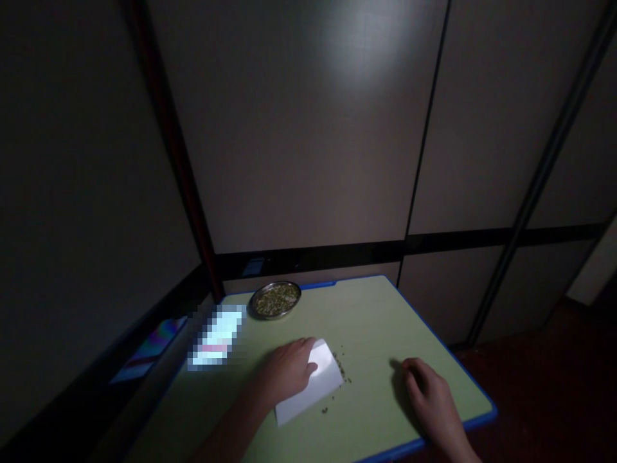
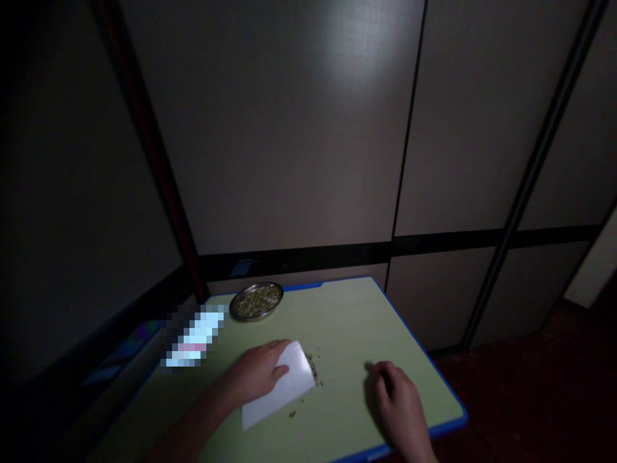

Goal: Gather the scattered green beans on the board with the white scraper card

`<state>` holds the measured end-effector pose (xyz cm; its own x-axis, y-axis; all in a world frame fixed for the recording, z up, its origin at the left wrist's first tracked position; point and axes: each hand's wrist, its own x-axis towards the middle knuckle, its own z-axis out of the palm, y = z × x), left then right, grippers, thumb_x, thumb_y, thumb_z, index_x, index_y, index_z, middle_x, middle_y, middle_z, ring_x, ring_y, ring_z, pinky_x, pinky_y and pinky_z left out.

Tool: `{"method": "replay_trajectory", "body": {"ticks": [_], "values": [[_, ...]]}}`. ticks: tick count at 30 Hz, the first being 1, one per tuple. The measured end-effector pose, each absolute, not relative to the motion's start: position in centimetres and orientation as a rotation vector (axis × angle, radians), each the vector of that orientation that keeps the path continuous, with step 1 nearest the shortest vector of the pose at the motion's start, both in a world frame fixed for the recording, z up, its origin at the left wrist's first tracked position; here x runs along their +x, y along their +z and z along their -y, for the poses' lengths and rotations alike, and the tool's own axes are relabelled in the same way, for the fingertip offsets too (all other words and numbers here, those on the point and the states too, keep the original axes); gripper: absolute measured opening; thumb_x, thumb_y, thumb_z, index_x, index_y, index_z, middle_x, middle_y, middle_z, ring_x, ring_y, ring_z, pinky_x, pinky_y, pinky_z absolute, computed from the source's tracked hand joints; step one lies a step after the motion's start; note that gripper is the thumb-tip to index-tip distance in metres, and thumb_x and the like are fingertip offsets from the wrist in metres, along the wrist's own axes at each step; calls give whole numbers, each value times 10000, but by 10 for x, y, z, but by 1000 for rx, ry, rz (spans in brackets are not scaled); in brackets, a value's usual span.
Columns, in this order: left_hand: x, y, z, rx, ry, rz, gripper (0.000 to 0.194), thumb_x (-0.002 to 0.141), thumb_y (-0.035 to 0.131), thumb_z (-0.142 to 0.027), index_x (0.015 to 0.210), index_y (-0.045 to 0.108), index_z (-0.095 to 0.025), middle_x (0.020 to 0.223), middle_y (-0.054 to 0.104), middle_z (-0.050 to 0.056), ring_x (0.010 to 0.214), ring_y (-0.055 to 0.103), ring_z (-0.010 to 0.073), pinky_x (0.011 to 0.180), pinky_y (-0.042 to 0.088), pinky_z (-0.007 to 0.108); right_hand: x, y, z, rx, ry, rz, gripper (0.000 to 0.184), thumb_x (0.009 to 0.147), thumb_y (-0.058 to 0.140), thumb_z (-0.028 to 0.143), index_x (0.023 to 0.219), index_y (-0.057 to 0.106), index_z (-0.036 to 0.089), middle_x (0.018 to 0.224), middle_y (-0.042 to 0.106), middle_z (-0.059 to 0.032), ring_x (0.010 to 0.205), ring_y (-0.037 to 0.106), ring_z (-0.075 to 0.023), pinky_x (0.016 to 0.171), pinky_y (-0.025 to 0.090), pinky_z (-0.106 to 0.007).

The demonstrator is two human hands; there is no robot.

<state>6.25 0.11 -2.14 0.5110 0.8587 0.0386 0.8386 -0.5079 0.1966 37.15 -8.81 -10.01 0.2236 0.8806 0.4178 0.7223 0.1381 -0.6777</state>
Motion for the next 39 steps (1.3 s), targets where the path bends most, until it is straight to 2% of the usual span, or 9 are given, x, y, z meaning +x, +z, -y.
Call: {"method": "replay_trajectory", "body": {"ticks": [17, 29, 39], "values": [[71, -15, 18, 2571, 217, -1320, 466, 815, 477, -326, 1276, 504, -264, 1244, 612, 48, 1130, 561, 231, 973, 409, 353, 373, -99, 89, -1640, 242, 1536, 244, 864, 438, 354, 904, 625, 203, 884, 706, -59, 811, 643, -208, 740, 477, -288], [84, -10, 32, 2542, 196, -1220, 458, 801, 498, -342, 1255, 524, -288, 1217, 628, 32, 1086, 583, 234, 927, 436, 340, 373, -95, 90, -1634, 230, 1547, 248, 845, 439, 325, 910, 636, 188, 888, 708, -78, 808, 643, -213, 751, 479, -298], [84, -8, 35, 2504, 196, -1225, 475, 805, 503, -323, 1277, 513, -280, 1270, 598, 22, 1157, 540, 221, 999, 387, 327, 371, -93, 90, -1628, 184, 1566, 268, 838, 434, 324, 906, 652, 184, 859, 709, -86, 791, 645, -214, 731, 483, -305]]}}
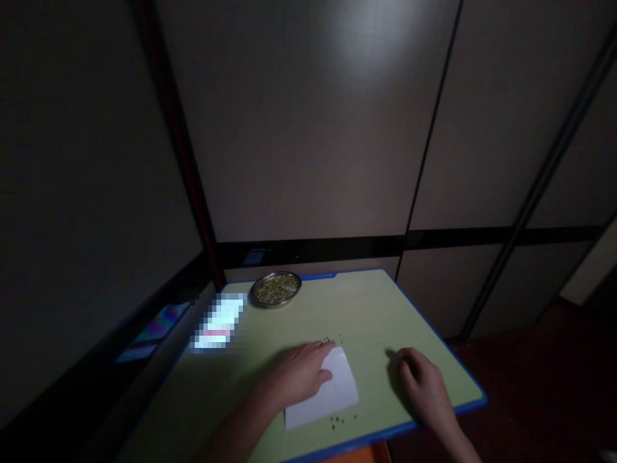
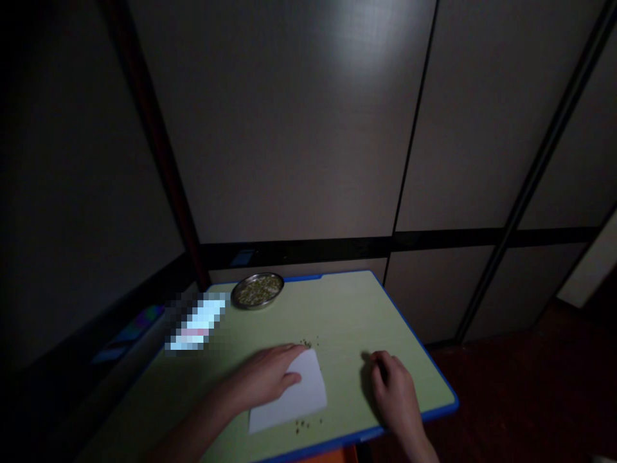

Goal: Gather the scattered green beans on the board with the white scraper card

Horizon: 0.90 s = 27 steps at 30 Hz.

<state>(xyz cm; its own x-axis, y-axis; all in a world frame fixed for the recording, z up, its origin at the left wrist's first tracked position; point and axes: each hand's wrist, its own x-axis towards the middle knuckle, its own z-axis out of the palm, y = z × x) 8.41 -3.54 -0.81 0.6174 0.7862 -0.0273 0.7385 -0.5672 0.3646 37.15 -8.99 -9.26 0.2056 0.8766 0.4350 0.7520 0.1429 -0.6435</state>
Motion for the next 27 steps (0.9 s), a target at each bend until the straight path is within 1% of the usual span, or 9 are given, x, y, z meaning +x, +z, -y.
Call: {"method": "replay_trajectory", "body": {"ticks": [3, 15, 21, 27], "values": [[80, -8, 35, 2494, 221, -1244, 477, 815, 494, -321, 1291, 492, -278, 1299, 578, 18, 1183, 521, 212, 1016, 371, 322, 372, -94, 89, -1629, 184, 1592, 265, 841, 426, 316, 899, 648, 184, 848, 703, -85, 791, 642, -211, 739, 480, -305], [71, -8, 37, 2529, 269, -1233, 416, 837, 494, -322, 1250, 493, -275, 1252, 595, 17, 1150, 536, 193, 990, 378, 289, 371, -97, 88, -1635, 163, 1587, 240, 819, 439, 263, 929, 639, 192, 873, 697, -74, 818, 632, -208, 754, 466, -304], [76, 0, 40, 2557, 210, -1211, 416, 827, 501, -306, 1243, 500, -292, 1256, 593, 2, 1156, 531, 194, 997, 374, 290, 369, -93, 90, -1632, 159, 1587, 233, 812, 445, 255, 921, 643, 198, 869, 695, -71, 815, 629, -210, 753, 466, -308], [80, 9, 47, 2526, 143, -1233, 426, 825, 485, -299, 1250, 508, -281, 1256, 597, 23, 1155, 533, 208, 1001, 367, 307, 368, -90, 92, -1635, 178, 1589, 230, 822, 436, 261, 911, 637, 193, 862, 690, -73, 807, 623, -205, 754, 463, -305]]}}
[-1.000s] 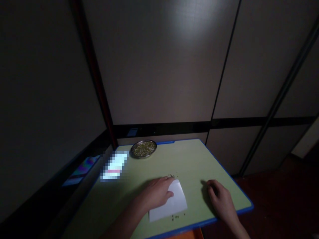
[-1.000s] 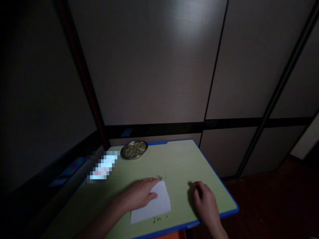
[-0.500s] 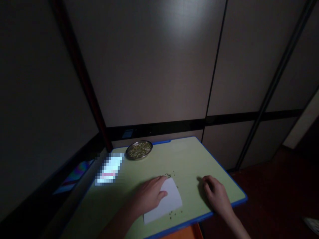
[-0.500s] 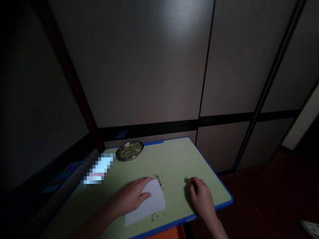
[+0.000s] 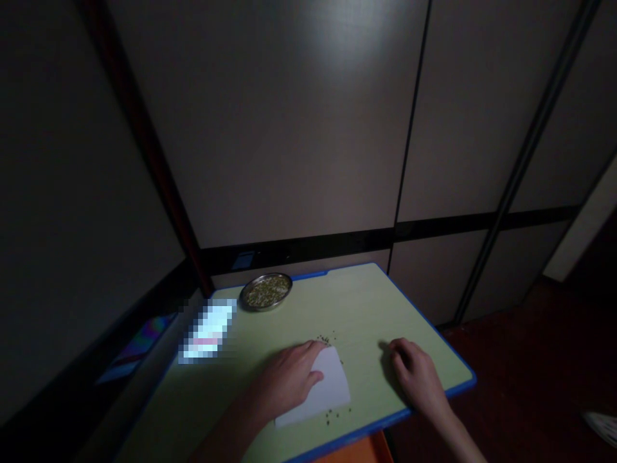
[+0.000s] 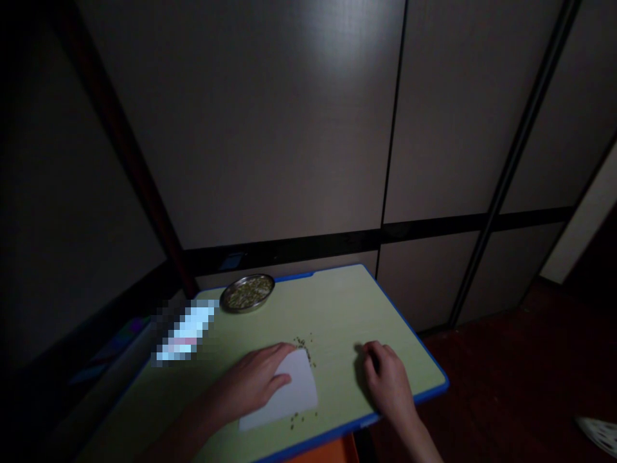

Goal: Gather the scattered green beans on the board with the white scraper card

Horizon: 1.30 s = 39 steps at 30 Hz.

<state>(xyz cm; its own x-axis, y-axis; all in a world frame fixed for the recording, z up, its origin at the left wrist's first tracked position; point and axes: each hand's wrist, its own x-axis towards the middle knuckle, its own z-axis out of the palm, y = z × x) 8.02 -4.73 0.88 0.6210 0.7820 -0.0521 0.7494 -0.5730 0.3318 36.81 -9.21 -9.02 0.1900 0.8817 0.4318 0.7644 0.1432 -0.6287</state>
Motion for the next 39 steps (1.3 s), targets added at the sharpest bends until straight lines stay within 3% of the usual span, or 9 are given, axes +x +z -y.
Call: {"method": "replay_trajectory", "body": {"ticks": [39], "values": [[94, -3, 66, 2568, 159, -1162, 383, 818, 508, -325, 1196, 543, -270, 1185, 629, 43, 1079, 576, 243, 917, 436, 358, 372, -94, 91, -1645, 177, 1696, 228, 832, 440, 249, 925, 638, 185, 887, 680, -72, 840, 623, -209, 778, 464, -323]]}}
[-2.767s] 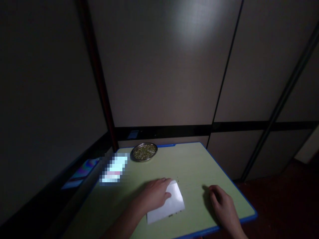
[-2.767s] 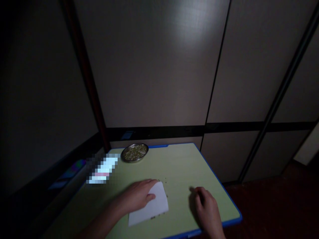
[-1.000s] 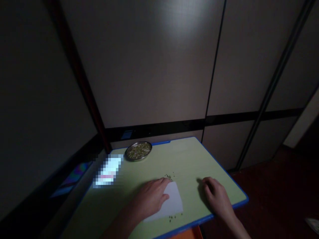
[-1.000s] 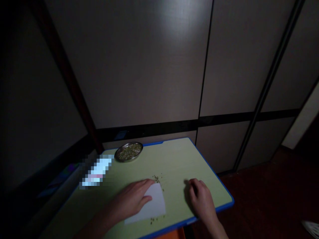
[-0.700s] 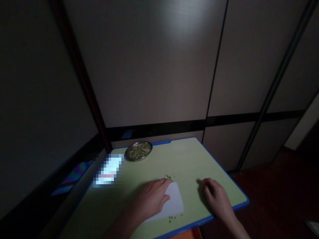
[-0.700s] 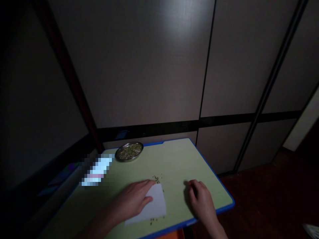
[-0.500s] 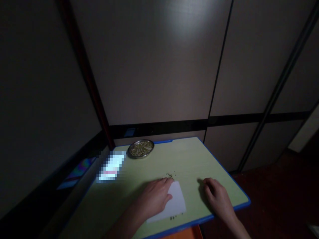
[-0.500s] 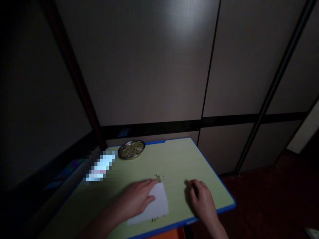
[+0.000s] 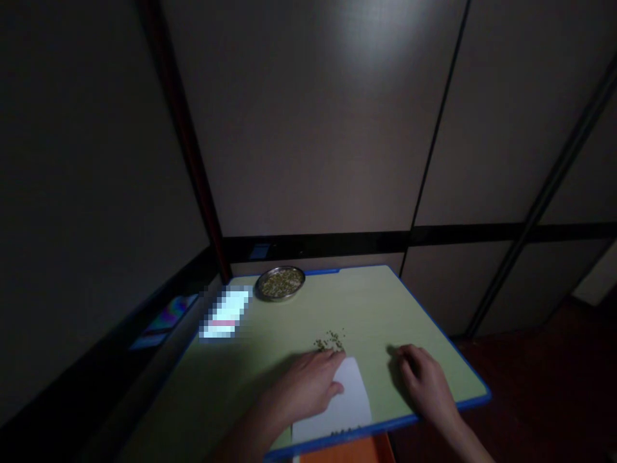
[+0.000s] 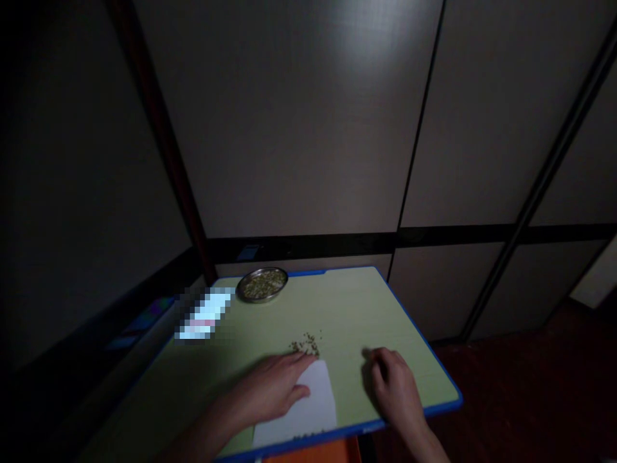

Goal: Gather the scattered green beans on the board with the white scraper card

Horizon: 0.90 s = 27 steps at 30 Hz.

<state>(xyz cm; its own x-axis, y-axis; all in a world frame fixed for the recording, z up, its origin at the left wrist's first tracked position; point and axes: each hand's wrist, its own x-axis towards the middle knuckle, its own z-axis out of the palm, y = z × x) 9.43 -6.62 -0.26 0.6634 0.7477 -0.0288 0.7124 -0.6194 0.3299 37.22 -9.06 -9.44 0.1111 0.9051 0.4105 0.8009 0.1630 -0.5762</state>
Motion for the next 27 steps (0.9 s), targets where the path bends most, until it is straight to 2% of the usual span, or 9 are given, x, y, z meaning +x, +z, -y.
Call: {"method": "replay_trajectory", "body": {"ticks": [27], "values": [[95, 1, 79, 2548, 203, -1174, 416, 840, 470, -254, 1255, 498, -270, 1235, 598, 49, 1122, 553, 252, 952, 405, 404, 370, -90, 94, -1639, 220, 1676, 220, 847, 430, 280, 906, 623, 191, 879, 671, -77, 829, 618, -209, 770, 463, -323]]}}
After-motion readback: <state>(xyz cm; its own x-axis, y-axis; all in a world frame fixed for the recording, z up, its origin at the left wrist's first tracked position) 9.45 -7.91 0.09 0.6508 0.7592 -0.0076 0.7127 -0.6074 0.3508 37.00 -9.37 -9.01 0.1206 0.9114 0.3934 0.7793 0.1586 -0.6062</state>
